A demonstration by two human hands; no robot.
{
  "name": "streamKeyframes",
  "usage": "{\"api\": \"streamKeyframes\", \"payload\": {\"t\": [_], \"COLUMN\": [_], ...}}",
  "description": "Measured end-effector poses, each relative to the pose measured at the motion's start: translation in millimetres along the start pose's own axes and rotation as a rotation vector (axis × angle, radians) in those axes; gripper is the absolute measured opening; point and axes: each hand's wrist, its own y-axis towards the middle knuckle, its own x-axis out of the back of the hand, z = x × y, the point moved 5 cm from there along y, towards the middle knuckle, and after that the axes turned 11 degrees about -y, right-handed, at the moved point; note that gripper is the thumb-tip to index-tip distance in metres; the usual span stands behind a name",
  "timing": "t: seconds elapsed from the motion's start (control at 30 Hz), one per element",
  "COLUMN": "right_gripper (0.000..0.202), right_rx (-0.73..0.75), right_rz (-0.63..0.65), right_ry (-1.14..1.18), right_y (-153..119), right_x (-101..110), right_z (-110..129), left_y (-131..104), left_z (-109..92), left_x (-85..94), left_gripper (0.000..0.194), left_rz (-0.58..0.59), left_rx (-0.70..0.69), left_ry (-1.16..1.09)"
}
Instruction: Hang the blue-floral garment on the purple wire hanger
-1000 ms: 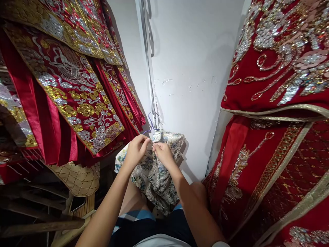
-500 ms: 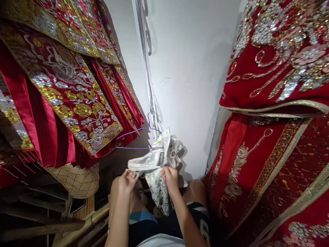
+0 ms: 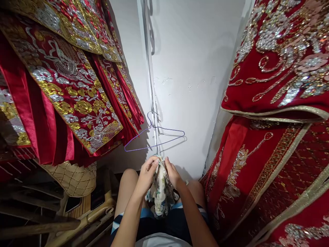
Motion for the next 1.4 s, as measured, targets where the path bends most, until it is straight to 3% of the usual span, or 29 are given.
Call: {"api": "streamKeyframes", "payload": {"t": [0.1,0.27,0.43,0.5,0.57,0.67,0.77,0.83,0.9,1.0,1.07,1.13,1.2,1.27,1.4], "right_gripper": [0.059,0.025,0.024,0.023,0.020,0.015,0.020,0.018,0.016,0.017,0.024,0.028,0.028,0.027,0.036], "right_rx": [0.059,0.286,0.217,0.190,0.225,0.325,0.384,0.409,0.416,0.412,0.414,0.425,0.426,0.410,0.326], "right_rz": [0.137,0.132,0.284,0.289,0.236,0.088,-0.124,-0.255,-0.298,-0.190,-0.070,0.034,0.074,0.029,-0.166], "right_ry": [-0.064,-0.179,0.044,0.072,0.021,-0.096,-0.133,-0.138,-0.147,-0.173,-0.194,-0.219,-0.223,-0.204,-0.140], "right_y": [-1,-1,1,6,16,36,56,63,66,63,58,55,55,59,70], "right_x": [-6,-10,-23,-18,-3,31,66,80,79,55,36,23,22,32,64], "right_z": [21,63,88,95,101,106,101,94,87,84,90,99,108,112,99], "left_y": [4,7,11,15,19,12,-3,-9,-8,3,13,22,25,22,10], "left_z": [-15,-31,-38,-32,-16,19,32,27,14,-3,-7,-7,-3,6,16], "left_x": [13.7,14.0,12.0,18.4,26.3,41.4,61.6,74.1,84.7,91.9,86.8,75.9,64.4,58.4,80.7], "left_gripper": [0.024,0.021,0.025,0.038,0.042,0.044,0.050,0.045,0.035,0.027,0.044,0.060,0.049,0.029,0.050], "left_rz": [-0.104,-0.065,-0.014,0.031,0.171,0.502,0.660,0.642,0.533,0.337,0.293,0.302,0.361,0.470,0.551], "left_rx": [-0.130,-0.263,-0.286,-0.235,-0.086,0.259,0.413,0.378,0.288,0.166,0.142,0.096,0.068,0.124,0.268], "left_ry": [0.116,0.244,0.449,0.504,0.566,0.623,0.599,0.562,0.505,0.424,0.413,0.427,0.469,0.566,0.845]}}
